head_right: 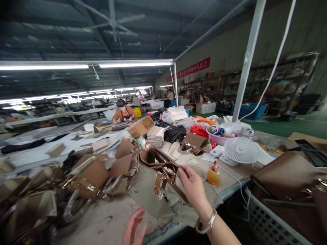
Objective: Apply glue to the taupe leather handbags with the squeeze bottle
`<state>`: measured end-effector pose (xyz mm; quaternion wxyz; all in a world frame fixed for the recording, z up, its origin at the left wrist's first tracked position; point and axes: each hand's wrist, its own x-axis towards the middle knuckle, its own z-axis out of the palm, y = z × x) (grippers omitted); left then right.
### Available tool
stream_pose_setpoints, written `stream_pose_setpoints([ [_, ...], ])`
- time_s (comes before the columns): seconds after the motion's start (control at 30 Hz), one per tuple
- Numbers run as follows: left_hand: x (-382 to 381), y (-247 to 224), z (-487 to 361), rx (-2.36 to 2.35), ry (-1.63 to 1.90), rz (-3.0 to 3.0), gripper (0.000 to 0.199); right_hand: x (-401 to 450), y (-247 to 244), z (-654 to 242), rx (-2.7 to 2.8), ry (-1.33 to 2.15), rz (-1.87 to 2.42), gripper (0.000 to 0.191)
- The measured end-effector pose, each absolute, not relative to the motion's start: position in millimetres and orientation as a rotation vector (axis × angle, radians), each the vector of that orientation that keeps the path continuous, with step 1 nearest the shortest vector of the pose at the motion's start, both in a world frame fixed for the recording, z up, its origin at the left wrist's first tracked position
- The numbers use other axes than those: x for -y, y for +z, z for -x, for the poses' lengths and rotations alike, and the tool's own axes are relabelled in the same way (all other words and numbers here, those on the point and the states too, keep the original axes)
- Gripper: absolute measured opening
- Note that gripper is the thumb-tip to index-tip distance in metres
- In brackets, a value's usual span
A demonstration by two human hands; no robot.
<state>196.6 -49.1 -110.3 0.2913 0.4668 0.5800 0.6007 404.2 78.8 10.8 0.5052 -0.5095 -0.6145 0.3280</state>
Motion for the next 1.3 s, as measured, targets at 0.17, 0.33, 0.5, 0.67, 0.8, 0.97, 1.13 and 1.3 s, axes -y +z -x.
stream_pose_setpoints([
  [0.17, 72.1, -60.9, -221.1, -1.34, 1.721, -1.507, 0.068, 11.5, -5.0, -382.5, 0.829, 1.543, 0.988, 0.046],
  [0.33, 92.0, -39.8, -232.4, -1.245, 1.557, -1.18, 0.079, 55.5, 6.5, -379.4, 0.531, 1.853, 0.792, 0.037],
  [0.5, 106.4, -32.7, -222.9, -1.222, 1.365, -0.808, 0.047, 71.0, 5.1, -394.6, 0.971, 1.761, 0.845, 0.045],
  [0.67, 111.6, -18.7, -211.4, -1.197, 1.443, -0.744, 0.046, 67.4, -7.7, -408.6, 1.868, 0.824, 1.033, 0.039],
  [0.8, 107.8, -22.0, -212.5, -1.052, 1.418, -0.551, 0.039, 66.0, -11.5, -409.8, 2.321, -0.008, 1.066, 0.038],
  [0.97, 111.4, -27.8, -229.4, -0.935, 1.443, -0.37, 0.042, 80.8, -23.7, -386.9, 2.517, -0.257, 0.974, 0.016],
  [1.13, 114.8, -34.9, -245.5, -0.92, 1.354, -0.327, 0.041, 80.9, -58.7, -379.7, 2.295, -0.383, 1.142, 0.021],
  [1.3, 117.7, -35.4, -250.4, -0.768, 1.297, -0.162, 0.04, 70.5, -89.5, -397.0, 2.187, -0.34, 1.008, 0.032],
])
